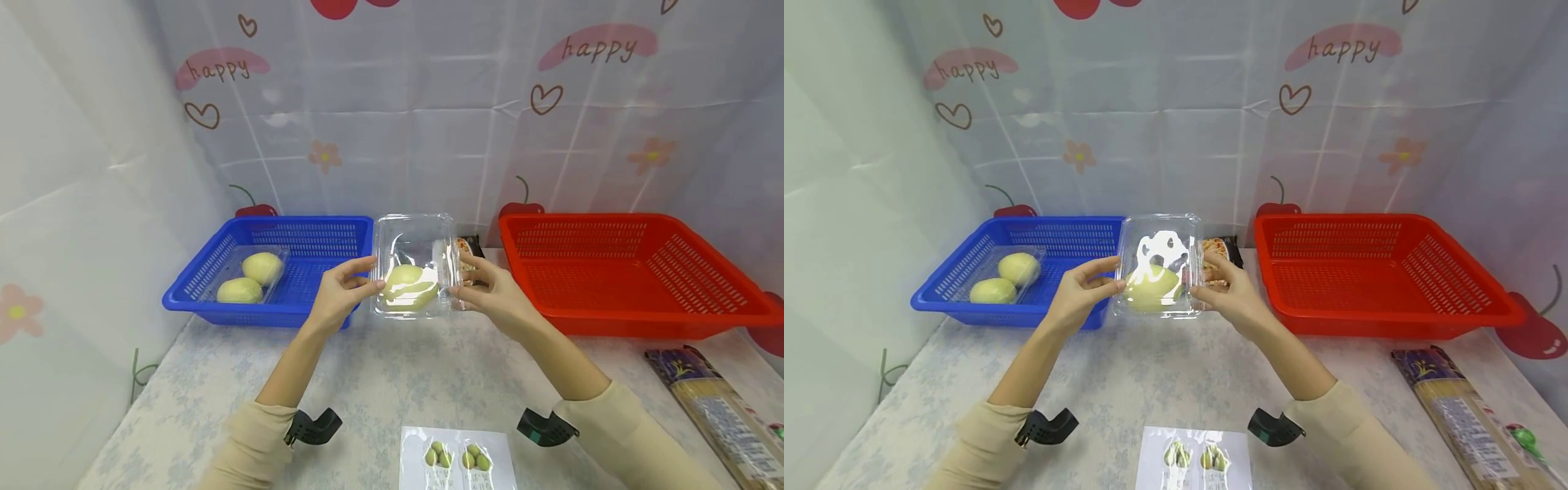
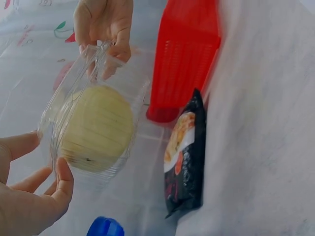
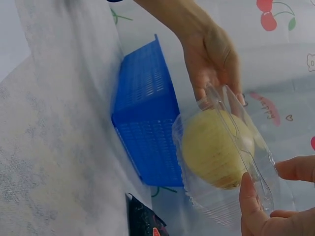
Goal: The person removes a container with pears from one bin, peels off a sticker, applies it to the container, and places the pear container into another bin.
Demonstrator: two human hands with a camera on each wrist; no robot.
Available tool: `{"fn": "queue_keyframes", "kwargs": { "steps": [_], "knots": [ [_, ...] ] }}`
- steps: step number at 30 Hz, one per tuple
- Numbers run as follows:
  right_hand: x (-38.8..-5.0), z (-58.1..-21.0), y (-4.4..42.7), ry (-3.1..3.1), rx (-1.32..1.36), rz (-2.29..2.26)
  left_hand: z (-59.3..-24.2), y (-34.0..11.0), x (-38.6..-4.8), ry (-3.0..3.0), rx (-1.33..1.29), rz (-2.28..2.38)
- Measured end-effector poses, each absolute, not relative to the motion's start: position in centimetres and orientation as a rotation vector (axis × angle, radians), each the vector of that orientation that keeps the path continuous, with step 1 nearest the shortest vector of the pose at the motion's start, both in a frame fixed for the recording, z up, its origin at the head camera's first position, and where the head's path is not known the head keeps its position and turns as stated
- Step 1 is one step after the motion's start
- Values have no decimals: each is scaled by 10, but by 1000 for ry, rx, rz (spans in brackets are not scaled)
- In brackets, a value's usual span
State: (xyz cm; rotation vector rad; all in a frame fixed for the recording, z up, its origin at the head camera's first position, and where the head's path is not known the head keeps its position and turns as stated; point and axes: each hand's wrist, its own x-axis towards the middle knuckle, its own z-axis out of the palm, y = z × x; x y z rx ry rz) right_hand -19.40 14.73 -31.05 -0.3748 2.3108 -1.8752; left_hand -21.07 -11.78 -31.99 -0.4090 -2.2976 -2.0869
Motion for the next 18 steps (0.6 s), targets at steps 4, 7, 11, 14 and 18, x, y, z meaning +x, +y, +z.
{"fn": "queue_keyframes", "kwargs": {
  "steps": [4, 7, 11, 14, 18],
  "knots": [
    [-187, -316, 155, 2349, -331, -1832, -326, -110, -207, -2359, -421, -2031],
    [-183, -322, 158, 2316, -298, -1854, -332, -105, -204, -2416, -440, -1976],
    [-178, -330, 161, 2284, -255, -1874, -338, -100, -201, -2485, -474, -1908],
    [-176, -335, 162, 2255, -229, -1895, -342, -97, -198, -2534, -499, -1859],
    [-172, -344, 164, 2222, -184, -1918, -346, -93, -195, -2606, -512, -1811]
  ]
}}
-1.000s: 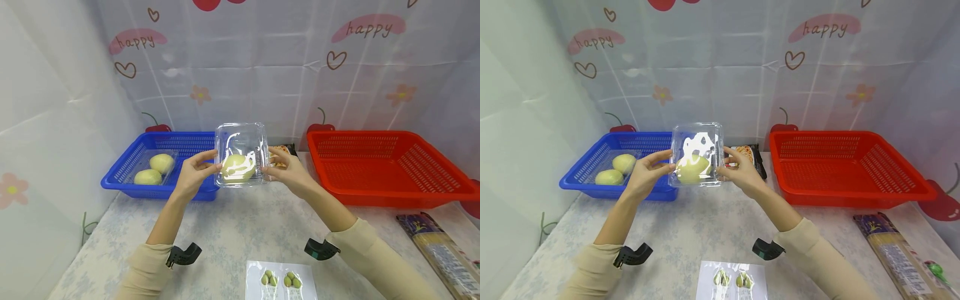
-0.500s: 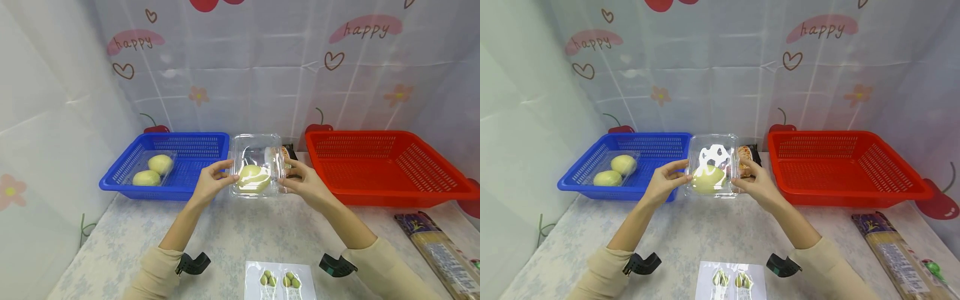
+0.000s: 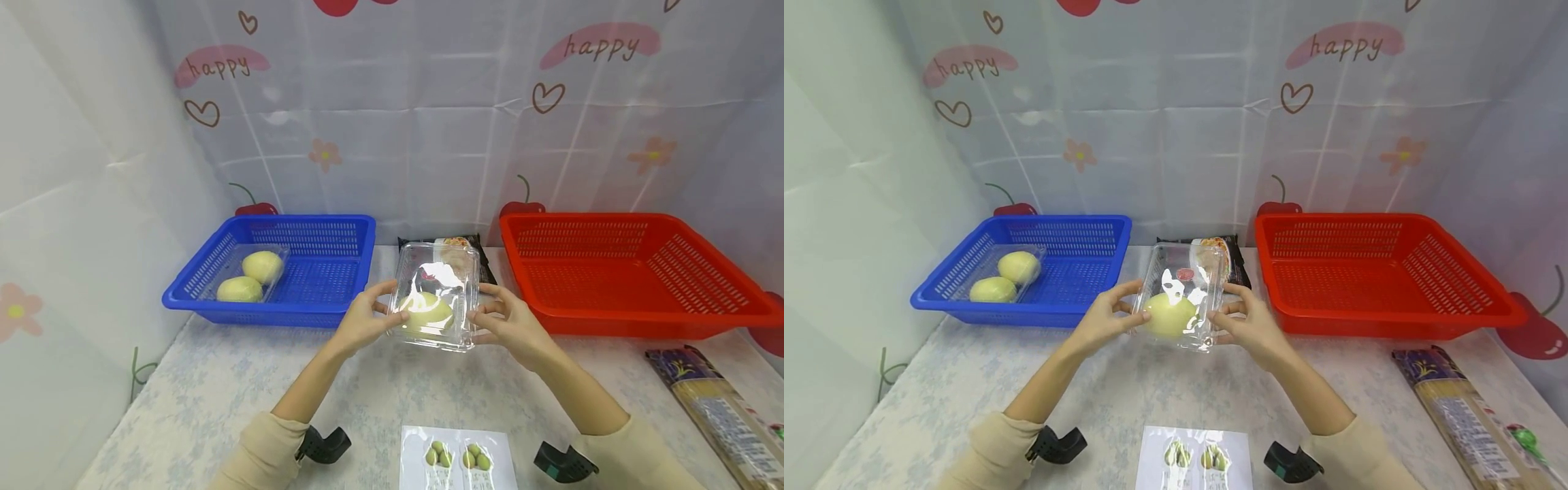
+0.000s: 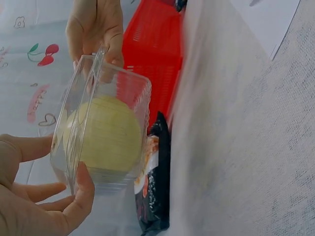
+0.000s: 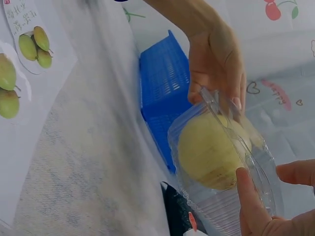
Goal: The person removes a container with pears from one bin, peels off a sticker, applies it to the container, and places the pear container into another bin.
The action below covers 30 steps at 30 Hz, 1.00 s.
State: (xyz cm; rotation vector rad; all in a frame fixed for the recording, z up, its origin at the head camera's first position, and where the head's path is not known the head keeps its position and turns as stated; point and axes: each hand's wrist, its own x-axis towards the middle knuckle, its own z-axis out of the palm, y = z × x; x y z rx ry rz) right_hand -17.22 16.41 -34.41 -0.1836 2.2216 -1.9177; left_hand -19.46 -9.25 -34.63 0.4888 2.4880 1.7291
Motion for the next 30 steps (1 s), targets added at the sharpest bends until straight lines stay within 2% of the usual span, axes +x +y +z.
{"fn": "queue_keyframes", "kwargs": {
  "steps": [18, 30],
  "knots": [
    [-161, -375, 161, 2021, -82, -2047, -370, -79, -197, 2510, 355, 1758],
    [-161, -386, 158, 2060, -20, -1980, -383, -78, -195, 2546, 383, 1736]
  ]
}}
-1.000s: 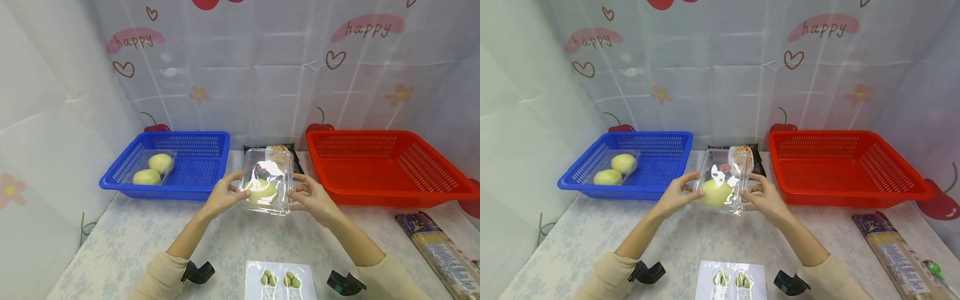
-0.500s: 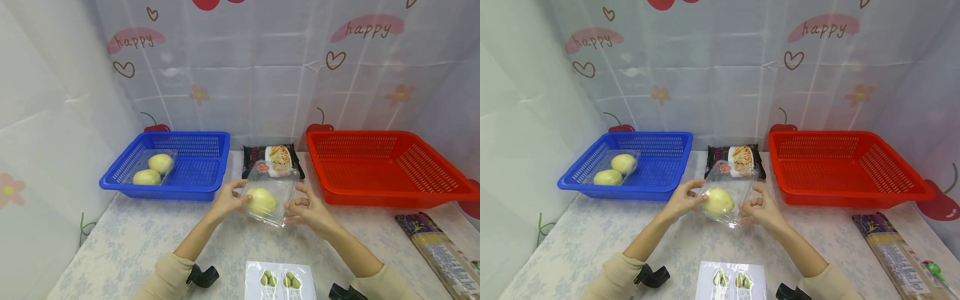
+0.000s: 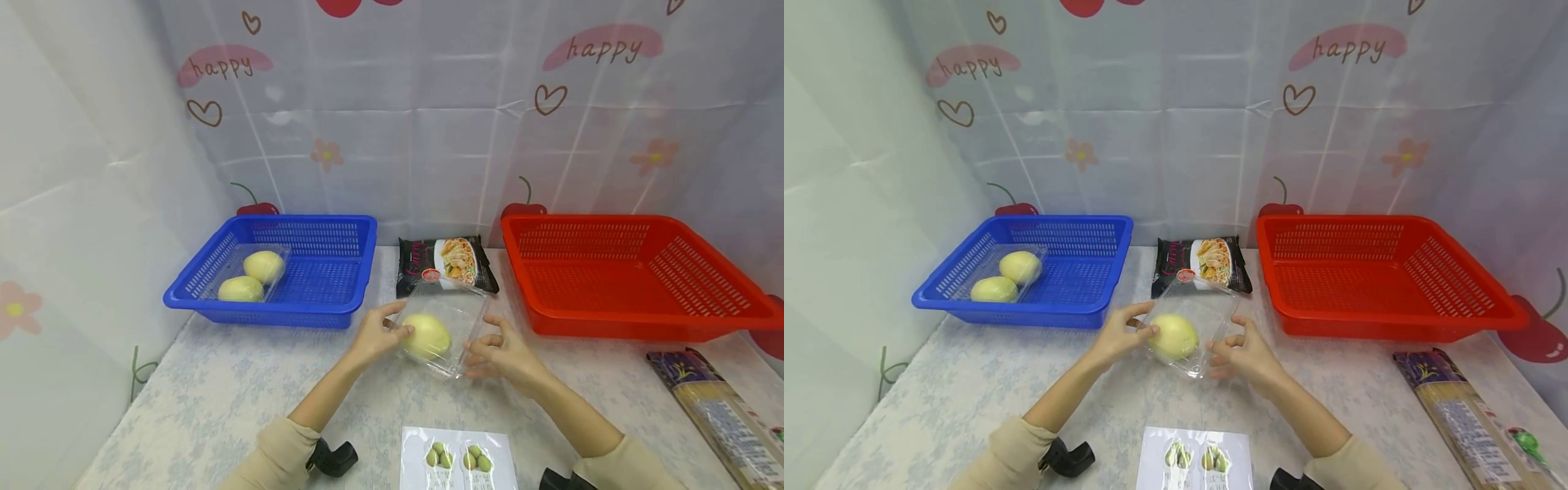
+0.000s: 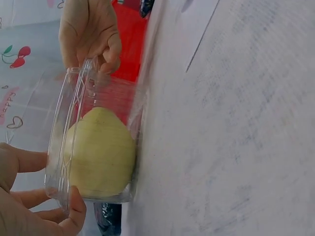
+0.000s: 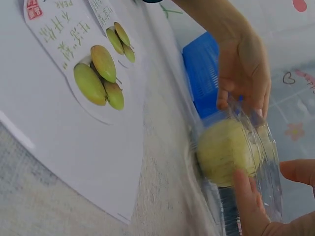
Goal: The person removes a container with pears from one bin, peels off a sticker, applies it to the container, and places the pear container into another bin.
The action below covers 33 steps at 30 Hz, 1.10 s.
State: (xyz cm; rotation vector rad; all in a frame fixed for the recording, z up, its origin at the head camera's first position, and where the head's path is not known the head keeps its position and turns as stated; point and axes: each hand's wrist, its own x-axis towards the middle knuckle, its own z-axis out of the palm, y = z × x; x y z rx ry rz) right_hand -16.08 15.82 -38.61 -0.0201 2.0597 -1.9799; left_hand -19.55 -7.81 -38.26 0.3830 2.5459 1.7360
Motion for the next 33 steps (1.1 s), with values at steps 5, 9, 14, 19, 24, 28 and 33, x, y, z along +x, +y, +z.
{"fn": "queue_keyframes", "kwargs": {
  "steps": [5, 9, 14, 19, 24, 28, 33],
  "knots": [
    [-169, -390, 164, 2253, 61, -1836, -394, -83, -190, 2657, 430, 1668],
    [-179, -393, 168, 2362, 133, -1771, -400, -85, -182, 2676, 367, 1608],
    [-197, -397, 172, 2326, 181, -1865, -400, -87, -173, 2605, 310, 1586],
    [-215, -401, 171, 2226, 220, -1994, -401, -85, -167, 2403, 234, 1692],
    [-227, -402, 167, 2154, 230, -2044, -403, -79, -166, 2230, 187, 1850],
    [-231, -403, 165, 2138, 224, -2043, -402, -75, -166, 2227, 170, 1896],
    [-229, -403, 165, 2116, 216, -2054, -398, -73, -168, 2250, 160, 1947]
  ]
}}
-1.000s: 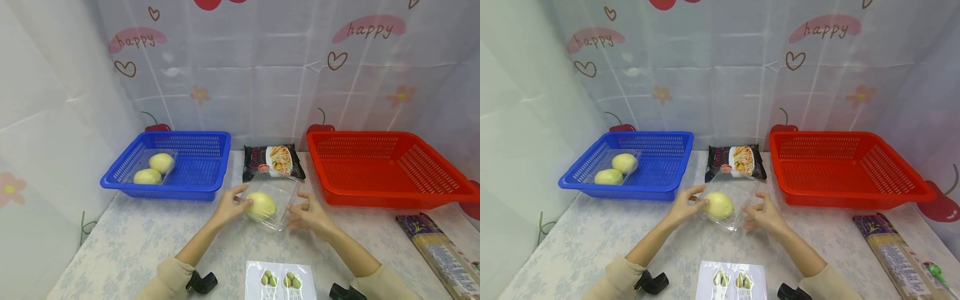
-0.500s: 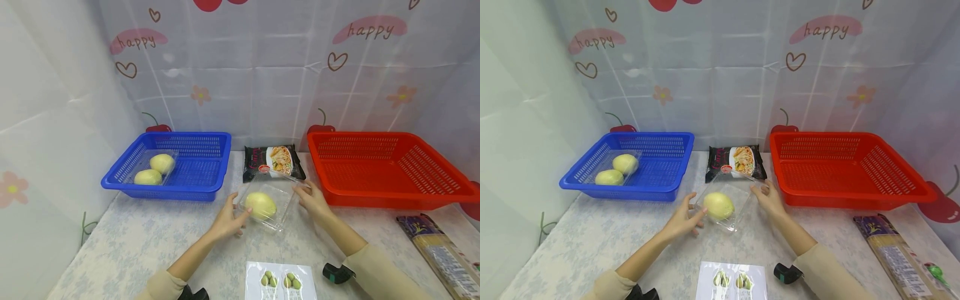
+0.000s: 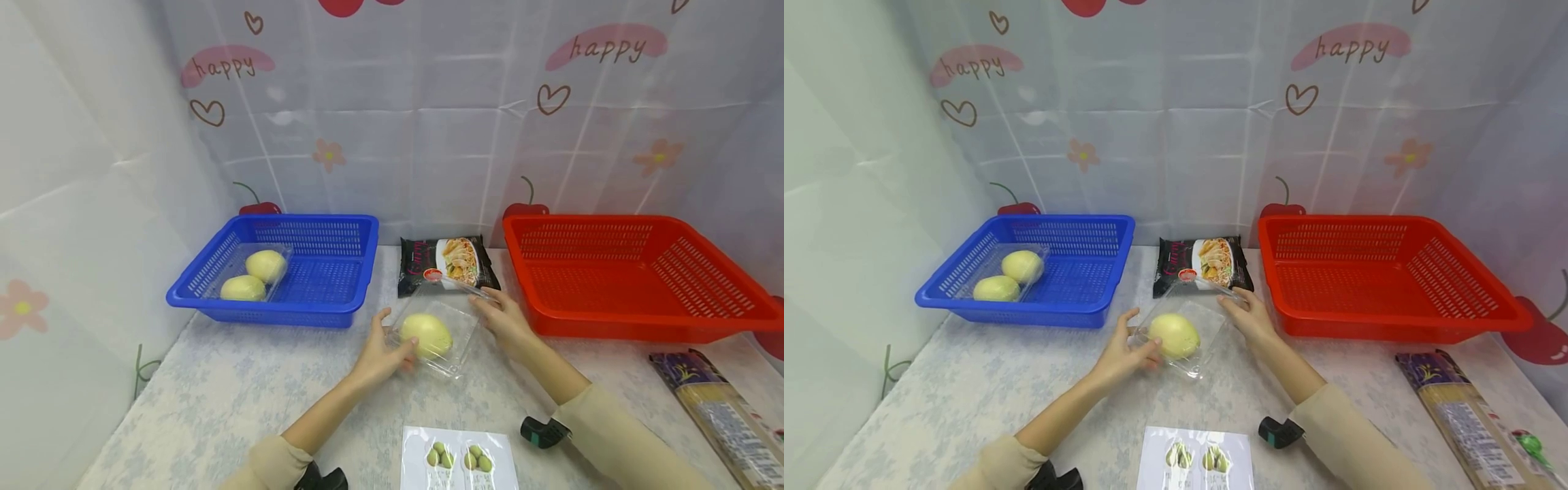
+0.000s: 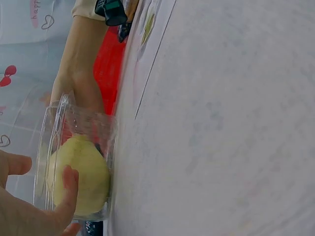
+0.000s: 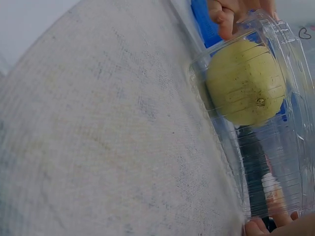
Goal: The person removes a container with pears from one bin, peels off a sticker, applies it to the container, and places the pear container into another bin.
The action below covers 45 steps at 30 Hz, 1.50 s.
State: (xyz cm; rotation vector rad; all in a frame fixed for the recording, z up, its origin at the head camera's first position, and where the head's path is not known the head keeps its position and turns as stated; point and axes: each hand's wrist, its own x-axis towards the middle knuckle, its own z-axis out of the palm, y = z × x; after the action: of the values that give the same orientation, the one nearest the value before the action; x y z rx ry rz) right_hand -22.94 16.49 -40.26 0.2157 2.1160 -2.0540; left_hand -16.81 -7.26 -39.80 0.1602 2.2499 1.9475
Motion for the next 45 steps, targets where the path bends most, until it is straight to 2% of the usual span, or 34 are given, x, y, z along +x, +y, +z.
{"fn": "queue_keyframes", "kwargs": {
  "steps": [23, 32, 45],
  "knots": [
    [-182, -397, 177, 2108, 227, -1985, -391, -63, -179, 2476, -80, 2065],
    [-165, -398, 172, 2126, 197, -1977, -393, -63, -180, 2429, 55, 2126],
    [-159, -399, 172, 2063, 171, -2023, -397, -75, -185, 2444, 329, 1872]
  ]
}}
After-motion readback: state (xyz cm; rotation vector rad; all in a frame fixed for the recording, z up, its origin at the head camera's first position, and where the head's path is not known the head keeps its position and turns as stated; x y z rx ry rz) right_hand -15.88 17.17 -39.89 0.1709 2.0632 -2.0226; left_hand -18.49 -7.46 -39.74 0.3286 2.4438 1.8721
